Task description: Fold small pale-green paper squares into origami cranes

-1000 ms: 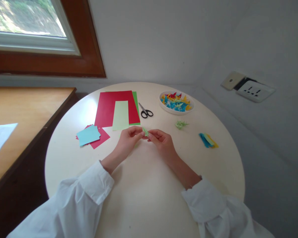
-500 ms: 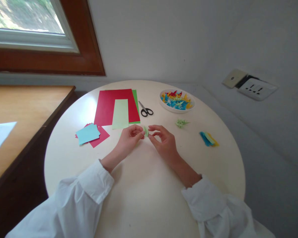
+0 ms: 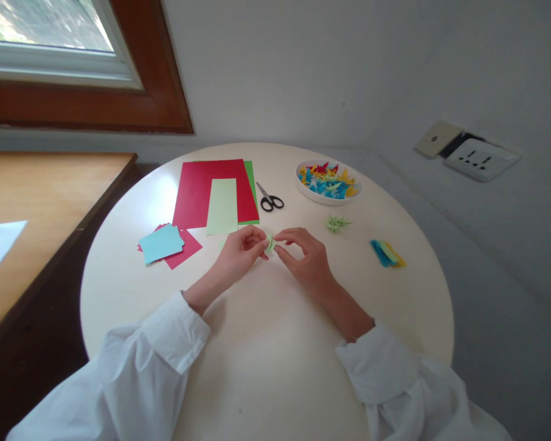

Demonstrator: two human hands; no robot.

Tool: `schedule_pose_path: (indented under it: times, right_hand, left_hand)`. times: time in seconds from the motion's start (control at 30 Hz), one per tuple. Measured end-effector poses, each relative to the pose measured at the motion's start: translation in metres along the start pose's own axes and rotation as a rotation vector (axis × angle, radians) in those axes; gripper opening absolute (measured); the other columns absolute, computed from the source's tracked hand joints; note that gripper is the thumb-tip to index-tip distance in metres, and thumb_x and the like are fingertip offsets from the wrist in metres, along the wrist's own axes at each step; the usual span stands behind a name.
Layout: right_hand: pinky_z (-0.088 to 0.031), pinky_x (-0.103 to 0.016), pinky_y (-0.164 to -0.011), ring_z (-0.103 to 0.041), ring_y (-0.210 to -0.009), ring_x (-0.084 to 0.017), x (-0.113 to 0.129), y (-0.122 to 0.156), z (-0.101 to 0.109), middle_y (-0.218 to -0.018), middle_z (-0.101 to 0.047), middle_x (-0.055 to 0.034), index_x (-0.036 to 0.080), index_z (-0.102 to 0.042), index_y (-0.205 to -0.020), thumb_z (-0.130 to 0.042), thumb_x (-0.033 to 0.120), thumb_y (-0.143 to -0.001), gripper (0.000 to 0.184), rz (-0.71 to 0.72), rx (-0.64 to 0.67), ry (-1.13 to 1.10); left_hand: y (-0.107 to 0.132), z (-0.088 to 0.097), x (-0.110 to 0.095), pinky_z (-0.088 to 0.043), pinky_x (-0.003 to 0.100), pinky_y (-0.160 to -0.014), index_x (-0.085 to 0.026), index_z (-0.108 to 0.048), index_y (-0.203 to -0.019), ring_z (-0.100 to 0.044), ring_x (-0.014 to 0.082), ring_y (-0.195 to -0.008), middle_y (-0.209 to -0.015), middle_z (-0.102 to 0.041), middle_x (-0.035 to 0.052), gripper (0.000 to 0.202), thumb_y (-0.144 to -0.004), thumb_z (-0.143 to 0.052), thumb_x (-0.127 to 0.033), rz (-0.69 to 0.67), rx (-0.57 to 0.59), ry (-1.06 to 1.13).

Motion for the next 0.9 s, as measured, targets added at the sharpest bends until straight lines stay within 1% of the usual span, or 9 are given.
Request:
schedule_pose_path:
  times: [0.17, 0.37, 0.53, 0.63, 0.73, 0.83, 0.9]
  right_hand:
    - [-0.052, -0.032, -0.07, -0.062, -0.079, -0.017, -0.0003, -0.0006, 0.0, -0.081, -0.068, -0.0036, 0.022, -0.062, -0.078, -0.06, 0.015, -0.077, 0.007, 0.058, 0.047, 0.056]
    - [-0.051, -0.03, -0.065, -0.062, -0.076, -0.017, -0.0016, 0.0007, 0.0, -0.079, -0.068, -0.004, 0.02, -0.062, -0.078, -0.058, 0.012, -0.076, 0.009, 0.059, 0.06, 0.078]
    - [-0.05, -0.029, -0.063, -0.061, -0.073, -0.016, -0.0008, 0.001, 0.0009, -0.076, -0.068, -0.0035, 0.02, -0.062, -0.076, -0.058, 0.011, -0.075, 0.009, 0.05, 0.033, 0.09]
    - [-0.05, -0.029, -0.063, -0.061, -0.072, -0.016, 0.0, 0.0009, 0.0008, -0.075, -0.067, -0.0026, 0.021, -0.061, -0.076, -0.057, 0.011, -0.075, 0.01, 0.036, 0.026, 0.088]
    - [-0.05, -0.03, -0.063, -0.062, -0.072, -0.016, 0.0005, 0.0009, 0.0004, -0.074, -0.067, -0.0022, 0.022, -0.06, -0.074, -0.057, 0.012, -0.075, 0.011, 0.021, 0.017, 0.084]
    - [-0.051, -0.031, -0.064, -0.062, -0.073, -0.017, 0.0009, 0.0014, -0.0005, -0.075, -0.067, -0.0022, 0.023, -0.06, -0.072, -0.057, 0.013, -0.075, 0.011, 0.016, 0.012, 0.076]
    - [-0.051, -0.031, -0.065, -0.062, -0.073, -0.017, 0.001, 0.0019, -0.001, -0.074, -0.067, -0.0022, 0.023, -0.06, -0.07, -0.057, 0.013, -0.075, 0.011, 0.014, 0.008, 0.072]
  left_hand:
    - [-0.001, -0.0007, -0.0011, -0.05, 0.029, -0.062, -0.015, -0.057, -0.077, -0.058, 0.0123, -0.061, -0.067, -0.059, 0.0005, 0.022, -0.072, -0.063, -0.035, 0.02, 0.027, -0.004]
    - [0.0013, -0.0028, -0.0059, -0.051, 0.031, -0.068, -0.014, -0.063, -0.082, -0.061, 0.015, -0.069, -0.076, -0.066, 0.0046, 0.025, -0.071, -0.065, -0.036, 0.07, 0.075, -0.022]
    - [0.0015, -0.0034, -0.0053, -0.051, 0.033, -0.075, -0.014, -0.063, -0.083, -0.061, 0.016, -0.076, -0.083, -0.066, 0.0057, 0.026, -0.073, -0.063, -0.038, 0.063, 0.096, 0.0]
    - [0.0009, -0.0032, -0.0041, -0.051, 0.032, -0.072, -0.015, -0.062, -0.08, -0.06, 0.0149, -0.072, -0.076, -0.064, 0.0035, 0.024, -0.071, -0.065, -0.037, 0.046, 0.097, -0.002]
    - [0.0002, -0.0018, -0.0023, -0.047, 0.028, -0.065, -0.015, -0.061, -0.074, -0.057, 0.0129, -0.066, -0.067, -0.061, 0.0007, 0.02, -0.068, -0.067, -0.033, 0.031, 0.079, -0.027]
    - [-0.0002, -0.0009, 0.0006, -0.043, 0.025, -0.06, -0.015, -0.061, -0.072, -0.055, 0.0117, -0.063, -0.066, -0.059, -0.0002, 0.017, -0.068, -0.068, -0.03, 0.035, 0.064, -0.039]
    - [-0.0003, -0.0013, 0.0023, -0.042, 0.024, -0.059, -0.015, -0.06, -0.072, -0.055, 0.0113, -0.063, -0.067, -0.06, -0.0004, 0.016, -0.067, -0.068, -0.029, 0.043, 0.063, -0.022]
Point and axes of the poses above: each hand's wrist, its own y-axis away from the middle knuckle, its own z-axis out of the back of the hand, x = y × z, the point moved 5 cm from there along -y, towards the middle knuckle
